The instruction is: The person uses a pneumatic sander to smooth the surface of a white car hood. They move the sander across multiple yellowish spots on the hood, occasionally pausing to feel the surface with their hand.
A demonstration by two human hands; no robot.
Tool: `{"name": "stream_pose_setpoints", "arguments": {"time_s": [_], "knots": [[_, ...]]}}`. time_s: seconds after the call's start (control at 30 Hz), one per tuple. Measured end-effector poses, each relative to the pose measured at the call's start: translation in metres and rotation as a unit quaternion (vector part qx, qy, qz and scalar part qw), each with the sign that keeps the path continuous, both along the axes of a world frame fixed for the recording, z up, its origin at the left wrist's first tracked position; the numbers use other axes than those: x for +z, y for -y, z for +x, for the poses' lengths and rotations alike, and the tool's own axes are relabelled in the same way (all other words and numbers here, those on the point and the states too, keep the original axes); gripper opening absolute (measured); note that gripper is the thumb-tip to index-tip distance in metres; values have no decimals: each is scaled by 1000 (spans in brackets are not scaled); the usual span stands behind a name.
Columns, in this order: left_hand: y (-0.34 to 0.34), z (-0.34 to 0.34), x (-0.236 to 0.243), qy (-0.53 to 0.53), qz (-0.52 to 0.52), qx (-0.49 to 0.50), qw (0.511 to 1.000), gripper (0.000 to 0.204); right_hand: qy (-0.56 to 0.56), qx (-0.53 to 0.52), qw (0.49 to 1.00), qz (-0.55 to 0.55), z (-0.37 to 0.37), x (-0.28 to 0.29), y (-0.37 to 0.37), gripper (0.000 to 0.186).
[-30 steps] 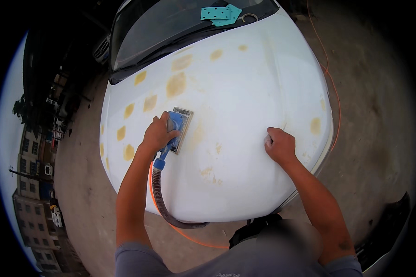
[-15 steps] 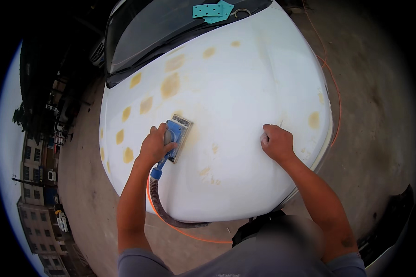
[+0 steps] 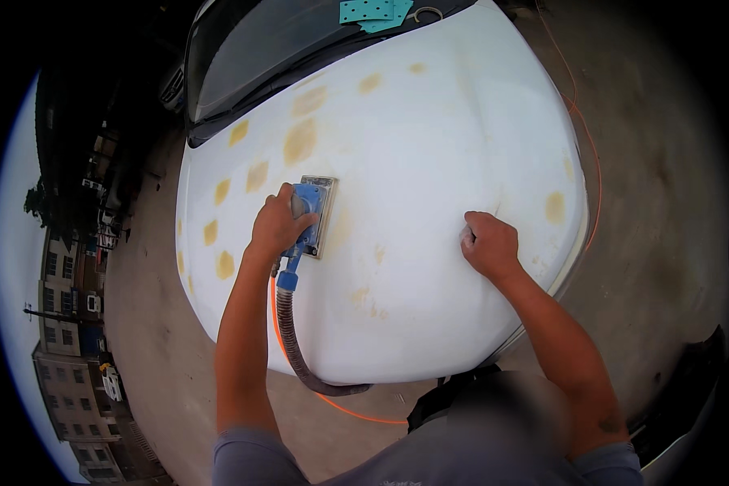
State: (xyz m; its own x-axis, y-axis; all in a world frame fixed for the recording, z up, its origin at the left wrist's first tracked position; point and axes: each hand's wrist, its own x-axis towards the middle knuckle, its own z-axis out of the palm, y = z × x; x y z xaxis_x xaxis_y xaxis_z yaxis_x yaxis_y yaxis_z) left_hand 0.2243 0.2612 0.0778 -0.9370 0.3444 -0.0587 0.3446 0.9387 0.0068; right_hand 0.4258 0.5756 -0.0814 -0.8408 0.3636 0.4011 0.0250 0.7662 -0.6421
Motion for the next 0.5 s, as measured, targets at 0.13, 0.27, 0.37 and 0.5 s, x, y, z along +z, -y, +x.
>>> {"name": "stream_pose_setpoints", "arguments": {"time_s": [0.13,0.27,0.37,0.5], "knots": [[-4,-6,-4,-19,2,-6,1000,74,-31,4,999,4,0,-7,1,15],[1,-61,3,-10,23,28,999,69,-45,8,999,9,-2,-14,1,16],[24,-81,1,-31,33,59,997,67,-25,17,999,14,-2,-13,3,16],[11,-48,-6,-20,23,37,999,69,-42,2,999,12,-4,-10,-2,16]]}}
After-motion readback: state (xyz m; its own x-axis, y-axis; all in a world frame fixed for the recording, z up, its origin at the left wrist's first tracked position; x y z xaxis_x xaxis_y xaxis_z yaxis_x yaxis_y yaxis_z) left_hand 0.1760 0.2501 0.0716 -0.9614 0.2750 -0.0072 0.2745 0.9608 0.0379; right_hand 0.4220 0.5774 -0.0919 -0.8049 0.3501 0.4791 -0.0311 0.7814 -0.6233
